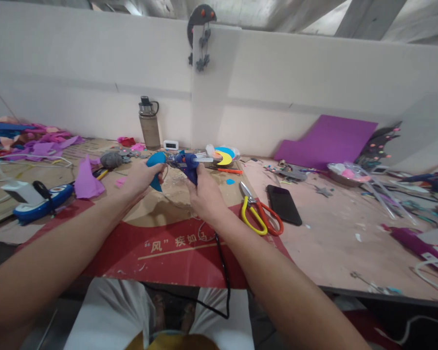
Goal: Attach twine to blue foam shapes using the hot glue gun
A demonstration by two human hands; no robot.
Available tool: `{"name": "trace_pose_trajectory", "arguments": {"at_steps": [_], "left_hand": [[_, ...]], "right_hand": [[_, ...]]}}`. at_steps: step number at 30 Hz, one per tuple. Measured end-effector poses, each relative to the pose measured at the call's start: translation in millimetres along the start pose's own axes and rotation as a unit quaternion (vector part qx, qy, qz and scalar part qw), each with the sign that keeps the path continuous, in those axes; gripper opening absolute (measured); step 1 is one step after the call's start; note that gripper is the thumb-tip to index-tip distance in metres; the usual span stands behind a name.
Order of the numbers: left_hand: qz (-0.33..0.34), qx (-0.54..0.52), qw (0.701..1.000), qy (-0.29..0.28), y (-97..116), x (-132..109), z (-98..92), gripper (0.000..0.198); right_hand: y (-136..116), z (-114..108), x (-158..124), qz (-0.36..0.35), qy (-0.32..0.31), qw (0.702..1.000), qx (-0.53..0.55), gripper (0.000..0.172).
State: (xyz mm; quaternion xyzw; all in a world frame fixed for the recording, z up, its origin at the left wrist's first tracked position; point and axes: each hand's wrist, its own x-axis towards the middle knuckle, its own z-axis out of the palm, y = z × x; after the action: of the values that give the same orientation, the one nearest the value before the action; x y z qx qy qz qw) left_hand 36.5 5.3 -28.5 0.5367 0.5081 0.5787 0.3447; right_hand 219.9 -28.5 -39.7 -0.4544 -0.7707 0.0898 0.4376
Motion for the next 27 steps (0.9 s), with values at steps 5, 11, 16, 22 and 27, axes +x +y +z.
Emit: {"name": "trace_pose_trajectory", "arguments": {"at_steps": [5, 11, 16, 22, 27], "left_hand": [[-0.001, -0.002, 1.000, -0.005, -2, 1, 0.4, 0.013], [0.018, 0.046, 0.999, -0.012, -5, 0, 1.7, 0.012], [0.019, 0.053, 0.998, -0.017, -7, -1, 2.2, 0.010], [0.029, 0.058, 0.998, -0.017, -10, 1, 3.5, 0.010], [0.027, 0.045, 0.999, -0.015, -14, 4, 2.9, 0.013]], "right_hand": [[-1, 0, 0, 0.008, -0.005, 1.000, 0.002, 0.031], [2, -1, 1, 0.000, 0.018, 1.000, 0.020, 0.040], [3, -2, 1, 0.000, 0.028, 0.999, 0.016, 0.038], [2, -3, 1, 0.017, 0.030, 0.999, 0.003, 0.040], [2, -3, 2, 0.010, 0.021, 1.000, 0.008, 0.040]]}}
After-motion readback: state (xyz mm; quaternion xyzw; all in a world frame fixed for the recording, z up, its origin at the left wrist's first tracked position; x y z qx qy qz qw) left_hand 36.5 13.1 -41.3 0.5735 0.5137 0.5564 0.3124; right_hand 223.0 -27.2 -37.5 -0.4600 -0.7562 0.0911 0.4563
